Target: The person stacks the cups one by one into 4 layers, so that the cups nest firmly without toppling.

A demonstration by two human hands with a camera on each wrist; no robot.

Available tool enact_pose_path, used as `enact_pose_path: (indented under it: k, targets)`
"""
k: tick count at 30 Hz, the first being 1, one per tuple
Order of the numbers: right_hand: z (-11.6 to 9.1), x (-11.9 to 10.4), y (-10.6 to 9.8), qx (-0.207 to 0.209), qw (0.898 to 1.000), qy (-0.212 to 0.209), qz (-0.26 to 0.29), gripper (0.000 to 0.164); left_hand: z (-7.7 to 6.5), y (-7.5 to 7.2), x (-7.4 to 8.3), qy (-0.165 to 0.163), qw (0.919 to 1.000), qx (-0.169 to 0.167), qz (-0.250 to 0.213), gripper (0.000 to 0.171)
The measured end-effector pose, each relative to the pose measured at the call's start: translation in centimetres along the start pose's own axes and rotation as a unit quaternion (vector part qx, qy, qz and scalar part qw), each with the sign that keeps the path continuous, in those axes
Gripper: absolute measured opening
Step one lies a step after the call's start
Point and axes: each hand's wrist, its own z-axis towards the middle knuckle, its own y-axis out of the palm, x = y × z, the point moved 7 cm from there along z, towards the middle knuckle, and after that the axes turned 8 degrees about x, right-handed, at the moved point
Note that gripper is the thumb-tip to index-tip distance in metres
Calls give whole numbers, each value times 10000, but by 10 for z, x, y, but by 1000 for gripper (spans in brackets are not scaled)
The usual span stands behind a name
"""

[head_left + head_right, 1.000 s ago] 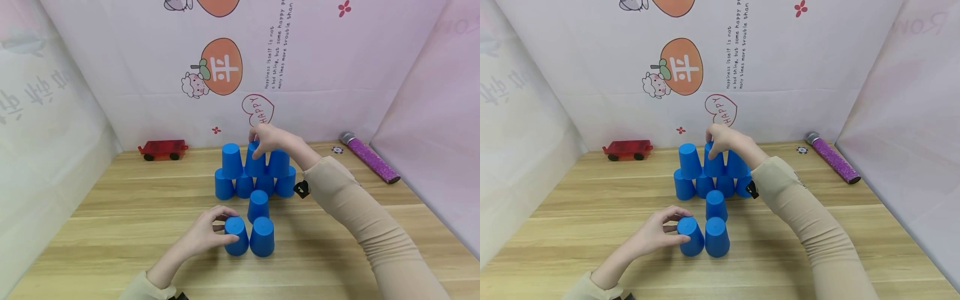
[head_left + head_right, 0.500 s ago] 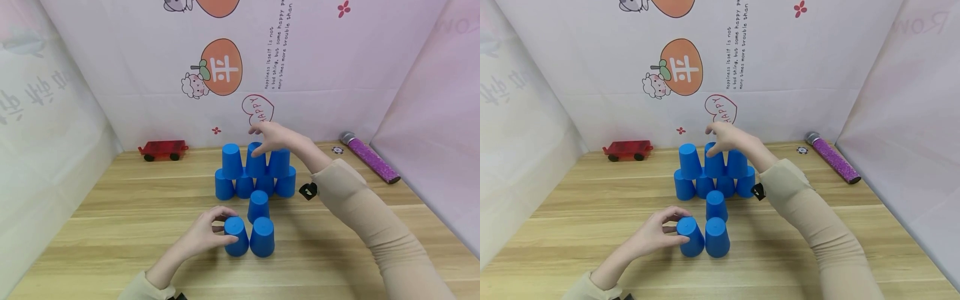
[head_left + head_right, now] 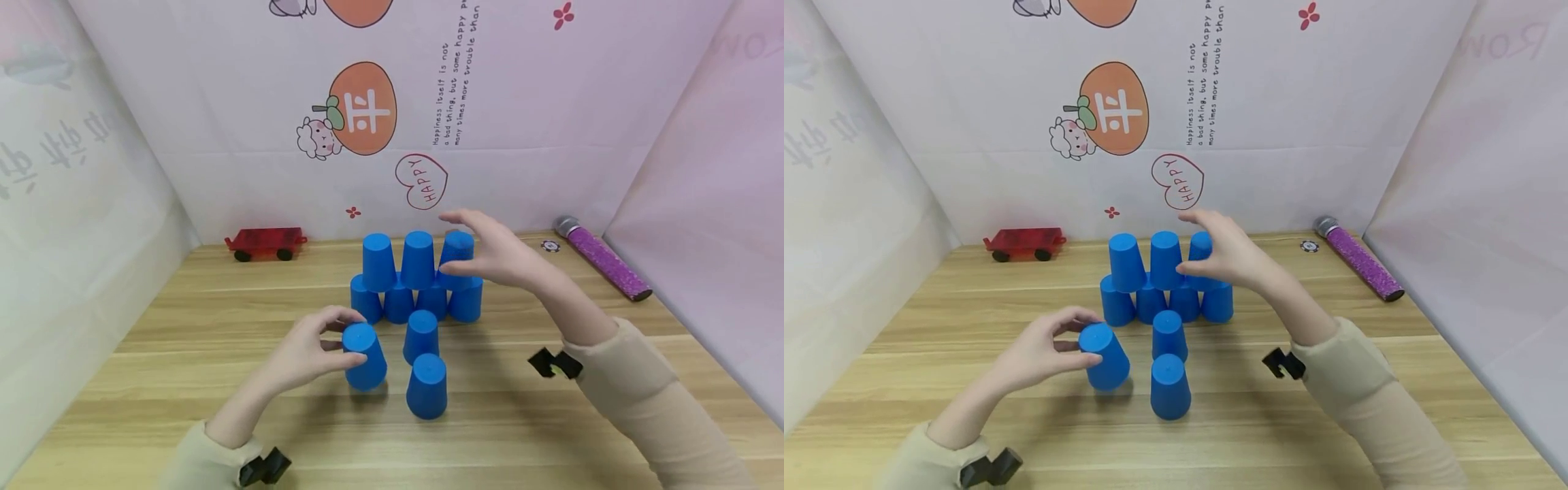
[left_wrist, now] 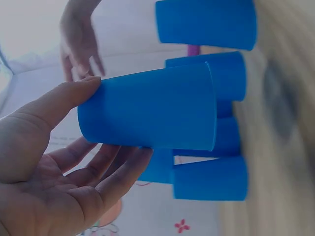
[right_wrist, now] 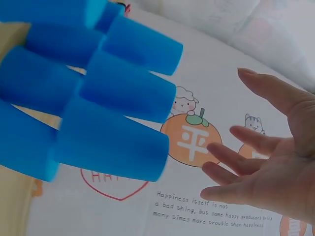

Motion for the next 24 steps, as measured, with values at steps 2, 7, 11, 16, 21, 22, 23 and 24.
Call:
enact_pose_path:
  k: [2,7,11,16,21,22,23,24]
  targets:
    - [-13,6,2,42,9998,161,144,73,5,-9,7,10,9999,64,118,45]
    - [-43,20,13,117,9981,376,471,81,18,-29,28,89,9993,206,304,46]
    - [-63,28,32,-139,9958,245,870,79,31,-39,43,96,9988,304,369,47]
    - [-87,33,54,-612,9896,71,1303,69,46,-49,63,162,9975,382,566,49]
    - [-103,33,74,-993,9810,-3,1669,63,65,-58,84,238,9954,440,812,50]
    - [-106,33,77,-1051,9791,-4,1739,62,70,-59,87,230,9954,462,812,50]
    - [-108,32,80,-1104,9772,19,1812,62,74,-61,90,212,9955,495,775,50]
    - [-109,32,83,-1158,9750,65,1893,62,79,-62,92,182,9957,530,738,50]
